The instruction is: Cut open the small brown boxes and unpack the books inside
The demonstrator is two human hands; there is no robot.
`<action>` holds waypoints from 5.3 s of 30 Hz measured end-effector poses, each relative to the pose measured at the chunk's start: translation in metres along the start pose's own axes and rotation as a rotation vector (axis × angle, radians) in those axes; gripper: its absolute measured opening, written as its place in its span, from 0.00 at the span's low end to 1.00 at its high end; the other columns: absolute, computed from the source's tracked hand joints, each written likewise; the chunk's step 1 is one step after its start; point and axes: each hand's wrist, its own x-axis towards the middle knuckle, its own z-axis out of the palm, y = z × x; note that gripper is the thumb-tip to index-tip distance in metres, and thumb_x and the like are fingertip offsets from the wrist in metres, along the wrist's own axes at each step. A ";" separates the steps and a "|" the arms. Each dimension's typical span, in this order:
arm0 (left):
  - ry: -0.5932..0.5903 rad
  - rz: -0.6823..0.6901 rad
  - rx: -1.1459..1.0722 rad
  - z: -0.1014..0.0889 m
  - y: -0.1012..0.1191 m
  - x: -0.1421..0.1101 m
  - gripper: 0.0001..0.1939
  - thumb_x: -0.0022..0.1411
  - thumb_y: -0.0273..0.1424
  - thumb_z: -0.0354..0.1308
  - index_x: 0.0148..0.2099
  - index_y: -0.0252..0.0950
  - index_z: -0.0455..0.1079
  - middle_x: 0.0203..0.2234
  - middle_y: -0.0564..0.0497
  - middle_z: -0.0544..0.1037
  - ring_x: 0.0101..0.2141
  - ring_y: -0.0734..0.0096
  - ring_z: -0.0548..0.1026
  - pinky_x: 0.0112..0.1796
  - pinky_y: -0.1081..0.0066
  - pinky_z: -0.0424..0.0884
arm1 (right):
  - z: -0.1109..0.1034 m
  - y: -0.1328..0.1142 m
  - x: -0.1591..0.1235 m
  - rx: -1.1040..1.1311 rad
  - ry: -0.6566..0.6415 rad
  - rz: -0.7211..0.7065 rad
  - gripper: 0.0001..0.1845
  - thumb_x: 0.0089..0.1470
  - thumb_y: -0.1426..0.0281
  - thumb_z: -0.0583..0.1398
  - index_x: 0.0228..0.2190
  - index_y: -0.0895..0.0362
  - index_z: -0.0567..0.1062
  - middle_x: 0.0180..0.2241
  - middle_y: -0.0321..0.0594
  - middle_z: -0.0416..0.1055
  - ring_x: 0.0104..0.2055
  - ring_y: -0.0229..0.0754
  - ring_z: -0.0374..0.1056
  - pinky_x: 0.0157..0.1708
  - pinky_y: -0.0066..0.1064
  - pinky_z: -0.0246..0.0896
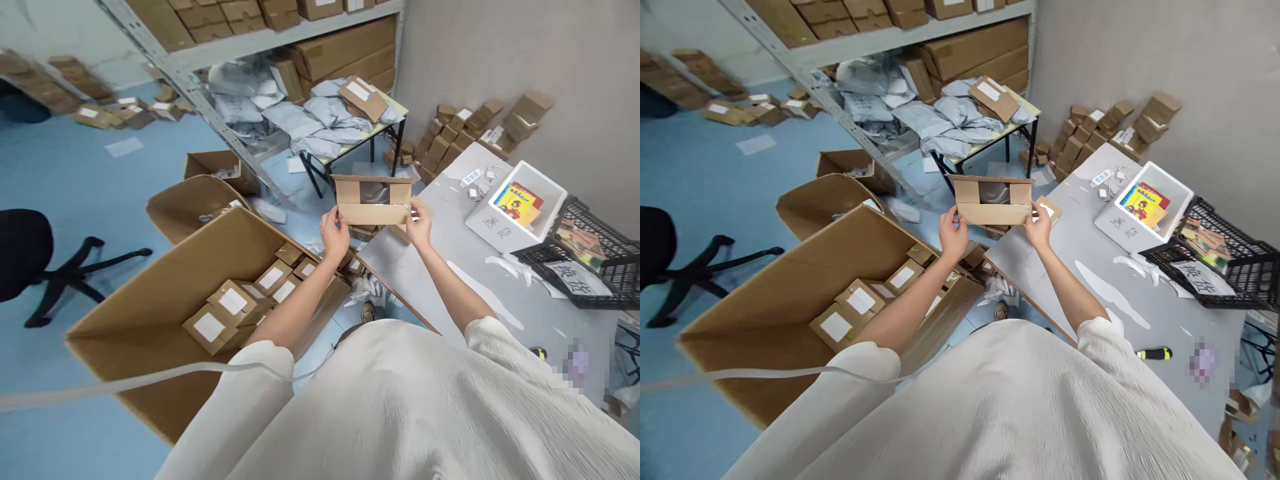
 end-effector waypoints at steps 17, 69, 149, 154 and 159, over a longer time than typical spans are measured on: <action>-0.172 -0.104 -0.105 0.035 -0.091 0.029 0.36 0.63 0.18 0.57 0.71 0.43 0.73 0.68 0.42 0.74 0.69 0.53 0.75 0.74 0.53 0.69 | 0.059 0.059 0.028 -0.231 -0.241 0.107 0.26 0.63 0.64 0.61 0.60 0.57 0.83 0.67 0.52 0.78 0.70 0.56 0.71 0.74 0.52 0.65; -0.906 0.112 0.008 0.290 0.105 -0.162 0.09 0.63 0.22 0.60 0.38 0.42 0.78 0.40 0.49 0.86 0.43 0.60 0.83 0.52 0.59 0.79 | -0.237 0.122 -0.187 0.062 0.332 0.636 0.20 0.55 0.64 0.72 0.50 0.54 0.88 0.63 0.46 0.83 0.66 0.56 0.78 0.74 0.53 0.68; -1.024 -0.120 0.209 0.420 0.162 -0.278 0.20 0.62 0.32 0.73 0.54 0.41 0.73 0.39 0.53 0.80 0.39 0.65 0.81 0.46 0.65 0.76 | -0.419 0.253 -0.245 -0.169 0.435 0.938 0.19 0.60 0.61 0.67 0.50 0.54 0.83 0.44 0.44 0.86 0.50 0.52 0.81 0.56 0.41 0.76; -1.043 -0.110 0.194 0.425 0.160 -0.276 0.26 0.61 0.30 0.72 0.61 0.41 0.75 0.33 0.55 0.77 0.38 0.64 0.80 0.46 0.63 0.79 | -0.421 0.260 -0.235 -0.158 0.424 0.899 0.33 0.55 0.67 0.65 0.62 0.54 0.80 0.52 0.46 0.84 0.51 0.52 0.81 0.61 0.45 0.76; -1.106 0.061 0.159 0.421 0.155 -0.274 0.39 0.62 0.32 0.70 0.74 0.40 0.71 0.41 0.50 0.79 0.41 0.63 0.80 0.52 0.62 0.79 | -0.417 0.262 -0.225 -0.205 0.342 0.835 0.47 0.50 0.73 0.63 0.73 0.53 0.71 0.59 0.50 0.80 0.59 0.56 0.78 0.68 0.50 0.70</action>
